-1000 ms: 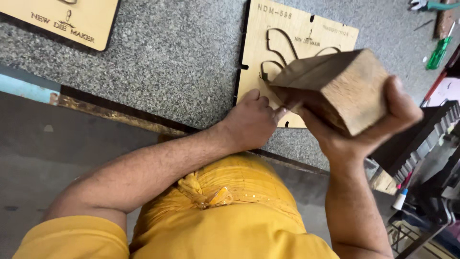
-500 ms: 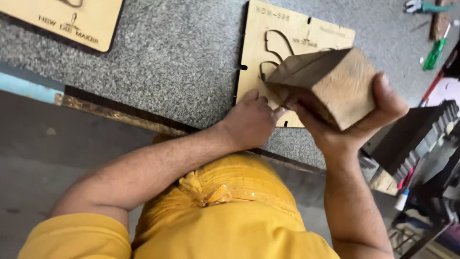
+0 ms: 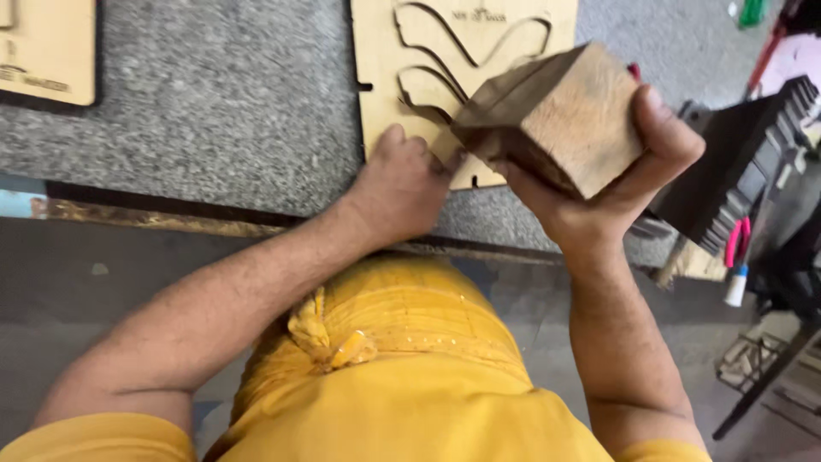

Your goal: The person hammers a metal wire frame into a wooden board using a wooden mallet. They then use pliers to adjust the wire and hammer small metal pieces into slots on the board.

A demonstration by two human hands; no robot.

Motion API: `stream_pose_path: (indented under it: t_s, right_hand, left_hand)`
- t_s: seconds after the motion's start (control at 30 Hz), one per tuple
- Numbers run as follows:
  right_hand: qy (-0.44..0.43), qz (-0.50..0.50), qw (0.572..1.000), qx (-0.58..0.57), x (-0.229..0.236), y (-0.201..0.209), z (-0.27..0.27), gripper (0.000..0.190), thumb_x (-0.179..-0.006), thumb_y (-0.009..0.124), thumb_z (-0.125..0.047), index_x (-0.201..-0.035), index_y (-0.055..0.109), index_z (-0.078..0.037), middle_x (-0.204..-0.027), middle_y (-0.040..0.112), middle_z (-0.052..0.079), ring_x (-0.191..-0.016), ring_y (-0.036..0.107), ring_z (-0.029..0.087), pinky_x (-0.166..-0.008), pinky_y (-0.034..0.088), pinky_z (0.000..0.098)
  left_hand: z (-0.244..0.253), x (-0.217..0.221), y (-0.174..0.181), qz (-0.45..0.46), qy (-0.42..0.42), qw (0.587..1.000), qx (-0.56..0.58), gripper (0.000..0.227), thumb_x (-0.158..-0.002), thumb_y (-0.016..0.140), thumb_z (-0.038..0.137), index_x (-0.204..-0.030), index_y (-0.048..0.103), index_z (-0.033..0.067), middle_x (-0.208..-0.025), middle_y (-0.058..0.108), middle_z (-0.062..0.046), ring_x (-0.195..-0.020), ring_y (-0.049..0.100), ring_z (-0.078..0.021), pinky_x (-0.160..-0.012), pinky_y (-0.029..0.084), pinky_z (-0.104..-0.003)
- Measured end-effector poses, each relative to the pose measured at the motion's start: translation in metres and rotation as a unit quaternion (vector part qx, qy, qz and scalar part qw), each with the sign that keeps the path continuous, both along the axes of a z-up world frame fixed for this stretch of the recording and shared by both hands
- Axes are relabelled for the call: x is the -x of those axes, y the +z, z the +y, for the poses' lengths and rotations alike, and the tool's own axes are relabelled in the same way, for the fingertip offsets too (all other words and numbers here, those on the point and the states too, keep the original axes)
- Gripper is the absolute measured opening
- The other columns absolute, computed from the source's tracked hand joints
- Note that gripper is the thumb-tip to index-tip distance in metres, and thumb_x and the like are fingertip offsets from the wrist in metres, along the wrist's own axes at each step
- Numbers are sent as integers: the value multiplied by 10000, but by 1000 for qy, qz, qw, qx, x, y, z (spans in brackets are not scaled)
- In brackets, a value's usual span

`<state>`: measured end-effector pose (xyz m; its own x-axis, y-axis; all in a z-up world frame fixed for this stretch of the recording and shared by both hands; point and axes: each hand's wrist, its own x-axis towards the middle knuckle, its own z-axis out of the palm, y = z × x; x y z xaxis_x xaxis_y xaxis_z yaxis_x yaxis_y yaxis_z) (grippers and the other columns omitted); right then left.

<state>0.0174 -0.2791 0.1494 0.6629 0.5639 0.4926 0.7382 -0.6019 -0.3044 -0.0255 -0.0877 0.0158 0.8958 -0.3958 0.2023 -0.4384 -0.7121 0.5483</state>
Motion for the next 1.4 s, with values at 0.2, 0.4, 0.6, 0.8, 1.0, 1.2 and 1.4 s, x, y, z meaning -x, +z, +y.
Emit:
stream_pose_path:
  t_s: [0.2, 0.4, 0.6, 0.8, 1.0, 1.2, 1.4]
  right_hand:
    - [-49, 2, 998, -31, 21, 5, -17, 1136, -813, 1016, -44, -1588, 206, -229, -1449, 310, -24, -1320, 454, 163, -1136, 487, 291]
    - [-42, -1, 997, -64, 15, -18, -25, 1113, -808, 998, 12, -1556, 207, -220, -1413, 324, 7, -1295, 472, 172, -1107, 528, 319]
    - [-57, 44, 994, -88, 15, -3, -31, 1118, -754, 969, 48, -1549, 222, -195, -1404, 317, 0, -1283, 437, 171, -1155, 467, 350]
    - [-55, 38, 997, -42, 17, 10, -29, 1084, -788, 980, -9, -1519, 201, -195, -1414, 310, -8, -1335, 426, 159, -1176, 450, 350]
    - [-88, -14, 996, 20, 18, 21, -34, 1119, -749, 1053, -159, -1499, 223, -139, -1342, 320, 33, -1297, 348, 164, -1107, 379, 366]
    - [-43, -76, 994, 58, 5, 31, -18, 1137, -648, 1038, -106, -1521, 311, -145, -1389, 389, 46, -1307, 437, 243, -1107, 436, 456]
    - [14, -72, 996, 60, 2, 18, -9, 1096, -653, 1038, -94, -1517, 364, -133, -1428, 435, 50, -1336, 480, 239, -1107, 465, 460]
  left_hand:
    - [3, -5, 3, 11, -43, 998, -47, 504, -860, 579, 174, -1345, 671, 68, -710, 672, 1, -786, 605, -225, -786, 393, -467]
    - [9, -13, 11, 14, -56, 993, -101, 567, -824, 551, 161, -1376, 645, 68, -685, 672, 1, -751, 594, -210, -781, 393, -446]
    - [6, -3, 5, -42, -15, 998, -44, 500, -864, 540, 175, -1333, 692, 97, -717, 644, 14, -790, 584, -202, -846, 404, -446]
    - [32, 11, 1, -70, -17, 996, 53, 428, -937, 752, 283, -1270, 733, 14, -771, 605, -19, -820, 535, -200, -819, 402, -427]
    - [65, 24, 4, -111, 1, 991, 80, 379, -823, 837, 271, -1098, 740, 28, -1104, 682, -84, -1099, 594, -241, -972, 433, -422]
    - [62, 28, -3, -122, 38, 990, 60, 369, -886, 816, 326, -1159, 759, 84, -1225, 706, -78, -1235, 610, -246, -1133, 378, -487]
    - [61, 27, -12, -98, 25, 992, 70, 395, -899, 796, 350, -1158, 757, 54, -1224, 700, -105, -1223, 616, -276, -1160, 383, -514]
